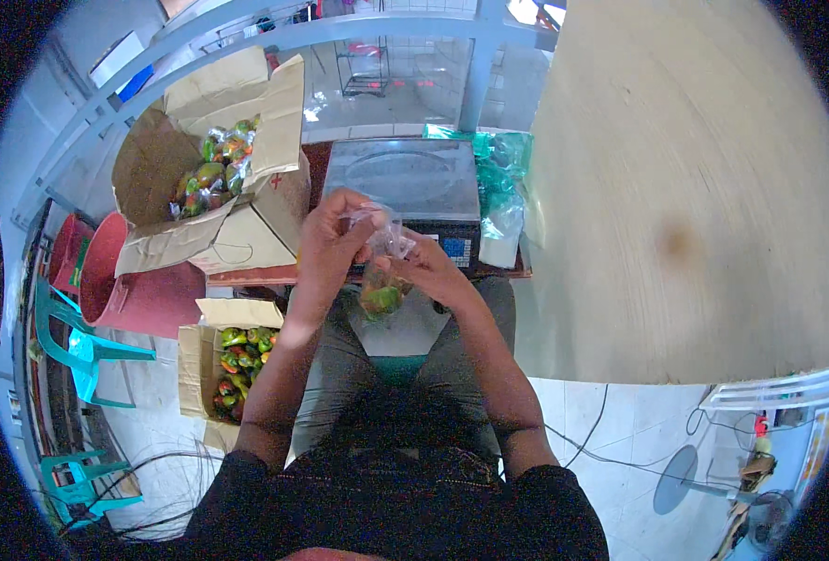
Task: The person picks up several peppers from a box, places them on a digital scale to weigh them, and then puts them into a clear plastic bag.
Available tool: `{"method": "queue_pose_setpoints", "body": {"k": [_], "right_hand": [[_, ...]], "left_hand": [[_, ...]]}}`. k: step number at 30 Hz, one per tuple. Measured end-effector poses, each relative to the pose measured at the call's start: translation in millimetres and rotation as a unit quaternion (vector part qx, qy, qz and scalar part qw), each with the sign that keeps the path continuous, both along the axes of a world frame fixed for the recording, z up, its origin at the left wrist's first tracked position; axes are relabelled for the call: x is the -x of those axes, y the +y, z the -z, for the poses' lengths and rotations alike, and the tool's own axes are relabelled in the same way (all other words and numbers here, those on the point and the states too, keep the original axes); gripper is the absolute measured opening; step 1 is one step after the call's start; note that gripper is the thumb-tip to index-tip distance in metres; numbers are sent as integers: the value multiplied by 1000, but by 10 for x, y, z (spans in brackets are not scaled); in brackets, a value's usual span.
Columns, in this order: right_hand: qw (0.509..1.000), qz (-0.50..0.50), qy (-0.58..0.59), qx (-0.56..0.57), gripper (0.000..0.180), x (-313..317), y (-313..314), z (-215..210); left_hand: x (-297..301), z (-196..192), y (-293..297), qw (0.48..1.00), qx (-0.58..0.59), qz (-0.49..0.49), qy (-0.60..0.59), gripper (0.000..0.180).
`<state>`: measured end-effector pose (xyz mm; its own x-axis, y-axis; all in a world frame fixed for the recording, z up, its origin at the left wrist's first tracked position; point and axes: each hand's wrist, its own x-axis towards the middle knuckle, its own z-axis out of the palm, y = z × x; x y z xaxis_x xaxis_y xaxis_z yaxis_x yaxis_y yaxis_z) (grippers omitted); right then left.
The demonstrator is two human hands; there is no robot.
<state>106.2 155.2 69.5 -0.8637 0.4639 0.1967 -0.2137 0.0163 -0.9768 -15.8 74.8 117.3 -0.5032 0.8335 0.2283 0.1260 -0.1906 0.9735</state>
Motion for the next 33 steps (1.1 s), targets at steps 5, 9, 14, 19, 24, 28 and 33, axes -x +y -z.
{"method": "queue_pose_setpoints", "body": {"k": [5,9,14,19,24,28,33], "right_hand": [[996,38,-80,-18,27,-5,72,87],[997,53,-48,21,27,3,106,19],[996,2,-72,-61,26,103,162,-169],[996,11,-56,-74,26,178,177,-360],[968,77,-11,-240,24,300,329,-307],[983,70,-113,-124,22,312,247,-374],[992,57,-74,-82,21,309,245,-250]], "left_hand": [[35,50,82,995,-30,71,63,5],[125,-137,-21,988,-60,121,-72,23],[479,376,-37,973,-57,218,-46,74],[298,708,52,949,106,290,64,68],[112,837,225,962,103,245,58,34],[232,1243,258,970,99,217,53,31],[238,1403,186,979,27,168,110,27]]}}
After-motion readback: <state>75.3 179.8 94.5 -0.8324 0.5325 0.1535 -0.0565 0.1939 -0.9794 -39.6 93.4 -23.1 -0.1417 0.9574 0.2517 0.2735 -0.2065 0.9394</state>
